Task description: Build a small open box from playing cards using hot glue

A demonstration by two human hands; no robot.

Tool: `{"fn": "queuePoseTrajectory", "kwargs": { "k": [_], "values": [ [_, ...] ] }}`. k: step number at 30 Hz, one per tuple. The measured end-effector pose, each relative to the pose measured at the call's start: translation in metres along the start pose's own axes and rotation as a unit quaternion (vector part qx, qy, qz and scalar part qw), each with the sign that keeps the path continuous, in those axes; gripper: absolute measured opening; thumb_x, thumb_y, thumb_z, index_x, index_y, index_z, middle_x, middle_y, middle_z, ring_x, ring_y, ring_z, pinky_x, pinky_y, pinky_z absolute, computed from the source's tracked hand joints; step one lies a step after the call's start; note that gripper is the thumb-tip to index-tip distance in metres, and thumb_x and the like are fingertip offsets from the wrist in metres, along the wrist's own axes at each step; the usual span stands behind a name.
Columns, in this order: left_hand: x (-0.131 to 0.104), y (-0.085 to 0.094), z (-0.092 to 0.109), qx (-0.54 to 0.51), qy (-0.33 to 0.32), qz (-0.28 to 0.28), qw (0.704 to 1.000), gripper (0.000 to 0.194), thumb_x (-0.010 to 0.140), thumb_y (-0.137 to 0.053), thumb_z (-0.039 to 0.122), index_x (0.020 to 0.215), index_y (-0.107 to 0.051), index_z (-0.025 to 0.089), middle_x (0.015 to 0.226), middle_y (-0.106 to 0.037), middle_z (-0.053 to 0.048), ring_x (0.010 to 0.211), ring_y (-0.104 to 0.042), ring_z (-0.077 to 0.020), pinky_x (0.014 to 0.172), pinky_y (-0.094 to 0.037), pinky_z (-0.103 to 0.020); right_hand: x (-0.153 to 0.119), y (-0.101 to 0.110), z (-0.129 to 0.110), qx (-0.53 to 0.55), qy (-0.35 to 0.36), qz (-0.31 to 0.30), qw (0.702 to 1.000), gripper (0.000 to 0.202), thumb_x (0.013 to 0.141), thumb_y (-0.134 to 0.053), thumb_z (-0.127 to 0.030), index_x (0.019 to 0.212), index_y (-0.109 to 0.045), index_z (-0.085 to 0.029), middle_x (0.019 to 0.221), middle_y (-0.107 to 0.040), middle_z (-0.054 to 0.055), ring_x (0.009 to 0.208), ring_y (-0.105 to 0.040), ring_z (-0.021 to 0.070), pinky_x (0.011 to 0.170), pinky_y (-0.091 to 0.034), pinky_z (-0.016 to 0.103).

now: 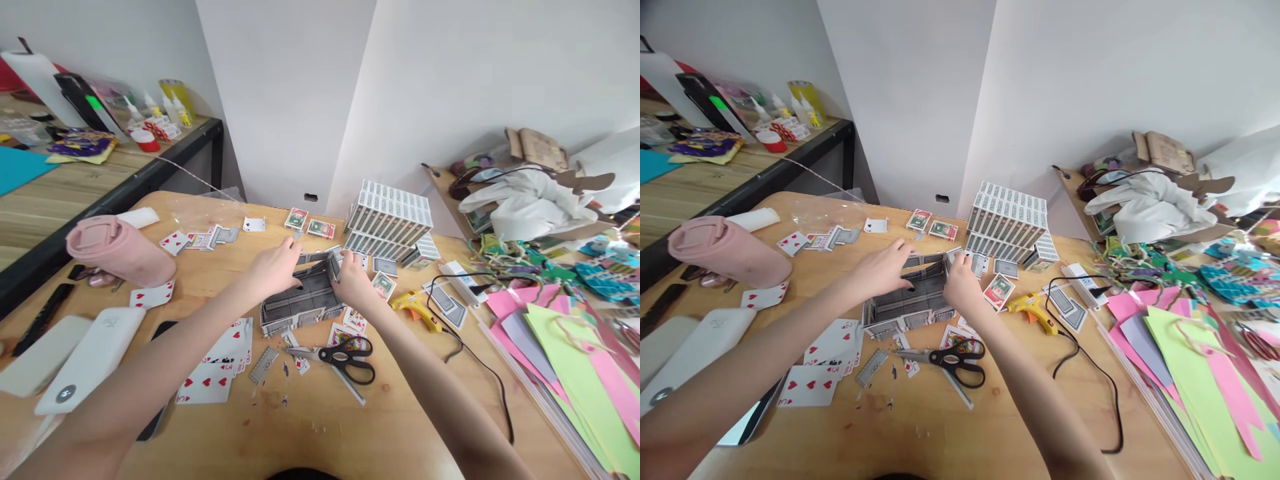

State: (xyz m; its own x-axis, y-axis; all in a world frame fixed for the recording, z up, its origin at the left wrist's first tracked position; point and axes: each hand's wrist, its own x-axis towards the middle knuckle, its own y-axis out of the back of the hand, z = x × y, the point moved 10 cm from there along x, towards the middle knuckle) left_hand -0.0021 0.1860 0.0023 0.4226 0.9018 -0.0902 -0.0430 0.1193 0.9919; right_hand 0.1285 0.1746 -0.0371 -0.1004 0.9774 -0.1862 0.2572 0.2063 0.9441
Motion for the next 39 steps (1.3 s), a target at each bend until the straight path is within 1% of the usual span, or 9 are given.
{"fn": "queuePoseTrajectory", "kwargs": {
  "k": [4,8,11,18,23,28,30,33,39],
  "values": [
    [0.014,-0.012,0.001,0.057,-0.017,-0.012,0.998,0.059,0.063,-0.078,0.024,0.114,-0.052,0.011,0.127,-0.047,-0.021,0.087,-0.066,-0.03,0.064,-0.05,-0.034,0.001,-0.014,-0.002,-0.024,0.005,-0.079,0.997,0.037,0.081,-0.048,-0.009,0.116,-0.04,-0.004,0.094,-0.063,0.02,0.089,-0.065,0.0299,0.069,-0.048,0.035],
    [0.017,-0.035,0.004,0.013,-0.065,-0.09,0.994,0.033,0.074,-0.065,0.02,0.106,-0.058,0.016,0.104,-0.065,-0.013,0.089,-0.066,-0.0281,0.069,-0.048,-0.033,0.004,-0.018,0.001,-0.029,0.01,-0.102,0.994,0.039,0.08,-0.053,-0.013,0.115,-0.04,-0.004,0.1,-0.064,0.023,0.091,-0.065,0.0316,0.067,-0.046,0.034],
    [0.02,-0.046,0.0,-0.006,-0.079,-0.119,0.99,0.019,0.079,-0.056,0.019,0.097,-0.063,0.018,0.09,-0.069,-0.011,0.088,-0.066,-0.0261,0.07,-0.047,-0.031,0.006,-0.02,-0.001,-0.029,0.025,-0.115,0.993,0.037,0.078,-0.049,-0.007,0.114,-0.041,-0.006,0.098,-0.065,0.021,0.091,-0.065,0.0298,0.066,-0.044,0.031],
    [0.022,-0.052,-0.012,-0.048,-0.076,-0.173,0.981,0.025,0.084,-0.043,0.02,0.085,-0.068,0.019,0.086,-0.072,-0.008,0.074,-0.065,-0.0183,0.061,-0.044,-0.025,0.007,-0.013,0.003,-0.02,0.056,-0.114,0.992,0.039,0.078,-0.045,-0.006,0.117,-0.046,-0.012,0.098,-0.067,0.016,0.092,-0.064,0.0271,0.07,-0.044,0.03],
    [0.022,-0.047,-0.011,-0.036,-0.046,-0.155,0.986,0.03,0.086,-0.04,0.025,0.086,-0.069,0.017,0.085,-0.071,-0.011,0.072,-0.065,-0.0209,0.062,-0.045,-0.028,0.016,-0.012,0.008,-0.019,0.049,-0.099,0.994,0.034,0.078,-0.045,-0.008,0.11,-0.054,-0.015,0.103,-0.067,0.014,0.099,-0.063,0.0258,0.077,-0.045,0.029],
    [0.034,-0.034,0.002,-0.019,-0.033,-0.095,0.995,0.036,0.077,-0.057,0.044,0.098,-0.067,0.017,0.094,-0.07,-0.015,0.089,-0.064,-0.0307,0.076,-0.047,-0.037,0.03,-0.011,0.002,-0.033,0.028,-0.08,0.996,0.031,0.077,-0.054,-0.017,0.108,-0.057,-0.011,0.105,-0.067,0.018,0.099,-0.063,0.0295,0.077,-0.046,0.032],
    [0.039,-0.031,0.009,-0.031,-0.048,-0.082,0.995,0.031,0.078,-0.057,0.039,0.1,-0.066,0.02,0.098,-0.07,-0.012,0.092,-0.064,-0.0288,0.078,-0.046,-0.035,0.035,-0.008,-0.004,-0.031,0.033,-0.069,0.997,0.034,0.079,-0.054,-0.019,0.112,-0.055,-0.013,0.107,-0.067,0.016,0.1,-0.063,0.0279,0.077,-0.046,0.03],
    [0.043,-0.032,0.011,-0.054,-0.064,-0.079,0.993,0.024,0.083,-0.048,0.029,0.095,-0.068,0.023,0.096,-0.071,-0.008,0.091,-0.065,-0.0229,0.077,-0.046,-0.029,0.039,-0.006,-0.008,-0.029,0.051,-0.061,0.996,0.035,0.079,-0.051,-0.012,0.114,-0.056,-0.015,0.11,-0.067,0.013,0.103,-0.062,0.0246,0.08,-0.045,0.027],
    [0.047,-0.044,0.0,-0.076,-0.049,-0.097,0.991,0.029,0.087,-0.04,0.025,0.087,-0.069,0.019,0.095,-0.072,-0.011,0.087,-0.066,-0.0236,0.072,-0.046,-0.029,0.043,-0.008,-0.005,-0.024,0.082,-0.06,0.995,0.039,0.077,-0.048,-0.004,0.112,-0.06,-0.018,0.114,-0.067,0.01,0.108,-0.06,0.0224,0.085,-0.043,0.024]
  ]
}}
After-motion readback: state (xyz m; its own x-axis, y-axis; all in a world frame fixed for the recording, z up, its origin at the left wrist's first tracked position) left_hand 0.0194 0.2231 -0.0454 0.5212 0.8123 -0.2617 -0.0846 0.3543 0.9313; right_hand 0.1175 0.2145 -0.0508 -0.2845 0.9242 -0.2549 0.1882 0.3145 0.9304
